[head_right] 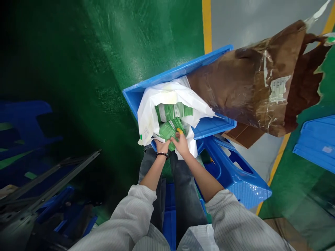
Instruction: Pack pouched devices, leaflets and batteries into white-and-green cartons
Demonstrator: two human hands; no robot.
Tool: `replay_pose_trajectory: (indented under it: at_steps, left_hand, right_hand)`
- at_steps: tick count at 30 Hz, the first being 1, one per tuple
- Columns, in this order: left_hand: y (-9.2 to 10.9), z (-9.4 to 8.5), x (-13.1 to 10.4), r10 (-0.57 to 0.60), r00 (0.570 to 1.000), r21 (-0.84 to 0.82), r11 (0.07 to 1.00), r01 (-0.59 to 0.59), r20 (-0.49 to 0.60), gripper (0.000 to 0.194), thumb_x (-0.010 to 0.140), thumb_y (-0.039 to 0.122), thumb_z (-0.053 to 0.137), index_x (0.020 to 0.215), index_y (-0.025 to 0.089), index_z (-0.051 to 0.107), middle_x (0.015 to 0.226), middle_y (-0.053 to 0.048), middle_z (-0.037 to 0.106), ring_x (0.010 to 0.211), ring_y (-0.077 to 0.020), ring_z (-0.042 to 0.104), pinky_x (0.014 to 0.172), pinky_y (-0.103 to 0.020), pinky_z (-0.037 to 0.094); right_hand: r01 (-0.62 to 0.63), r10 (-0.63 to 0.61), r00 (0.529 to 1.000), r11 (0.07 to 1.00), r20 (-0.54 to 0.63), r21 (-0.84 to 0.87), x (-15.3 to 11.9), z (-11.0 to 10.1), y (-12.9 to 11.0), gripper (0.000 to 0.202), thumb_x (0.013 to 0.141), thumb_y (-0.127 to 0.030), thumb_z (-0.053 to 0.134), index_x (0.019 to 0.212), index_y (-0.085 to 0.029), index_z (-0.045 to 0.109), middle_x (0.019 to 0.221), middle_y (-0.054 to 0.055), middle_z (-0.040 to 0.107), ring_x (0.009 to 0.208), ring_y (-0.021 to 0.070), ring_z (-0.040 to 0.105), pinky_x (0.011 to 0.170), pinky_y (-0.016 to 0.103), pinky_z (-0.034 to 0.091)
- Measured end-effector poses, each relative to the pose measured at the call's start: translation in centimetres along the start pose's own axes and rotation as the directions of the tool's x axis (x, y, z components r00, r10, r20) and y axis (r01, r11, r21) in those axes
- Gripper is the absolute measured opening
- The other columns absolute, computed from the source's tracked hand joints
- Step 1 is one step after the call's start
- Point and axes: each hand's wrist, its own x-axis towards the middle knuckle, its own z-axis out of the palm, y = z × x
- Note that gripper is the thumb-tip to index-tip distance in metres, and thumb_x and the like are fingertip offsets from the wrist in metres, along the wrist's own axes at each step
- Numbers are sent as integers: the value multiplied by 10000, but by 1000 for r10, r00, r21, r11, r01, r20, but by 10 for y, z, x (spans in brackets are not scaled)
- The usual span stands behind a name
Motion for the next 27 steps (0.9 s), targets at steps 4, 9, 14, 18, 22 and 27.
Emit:
replay_pose_trajectory:
  at_steps: [4,9,14,18,22,27]
  left_hand:
    - [0,-9,9,40,993,-118,993,-26,111,409,869,239,663,1251,162,540,1278,-104,582,1143,-253,585,978,-480,485]
    - [-16,-26,12,75,959,-210,978,-16,272,501,808,183,698,1271,147,510,1237,-120,623,1091,-242,628,959,-444,505]
    - [-25,-63,-15,150,892,-253,967,-42,426,782,655,169,762,1352,150,408,1305,-135,590,1163,-245,596,1032,-372,455]
    - [-17,-94,-43,223,809,-250,963,-97,544,882,618,257,791,1383,158,364,1350,-133,549,1229,-262,544,1075,-390,413]
    - [-12,-116,-75,270,735,-226,960,-162,621,993,617,391,810,1426,163,281,1391,-162,496,1284,-296,487,1105,-444,365]
    - [-11,-152,-146,237,638,-113,967,-229,733,1051,625,616,754,1455,182,278,1341,-171,537,1271,-329,492,1111,-521,340]
  right_hand:
    - [-8,9,999,1000,48,-14,13,0,-2,637,705,-482,701,1228,-158,539,1227,165,594,1200,338,525,1064,546,375]
    - [-77,68,983,996,172,47,18,-8,-4,623,714,-535,711,1204,-178,571,1198,129,629,1144,319,576,1033,525,417]
    - [-162,85,935,966,344,201,-3,-24,-14,702,748,-613,670,1258,-146,546,1199,136,643,1115,284,607,983,496,475]
    - [-197,18,891,915,454,352,-28,-33,-27,955,670,-663,717,1423,-169,399,1344,140,564,1203,282,564,1006,470,473]
    - [-234,-24,859,869,511,435,-63,-45,-39,1058,629,-643,764,1479,-196,319,1462,145,449,1291,302,493,1048,473,434]
    - [-253,-35,868,827,495,501,-138,-72,-66,1070,605,-549,823,1486,-221,311,1523,128,366,1388,307,370,1118,476,338]
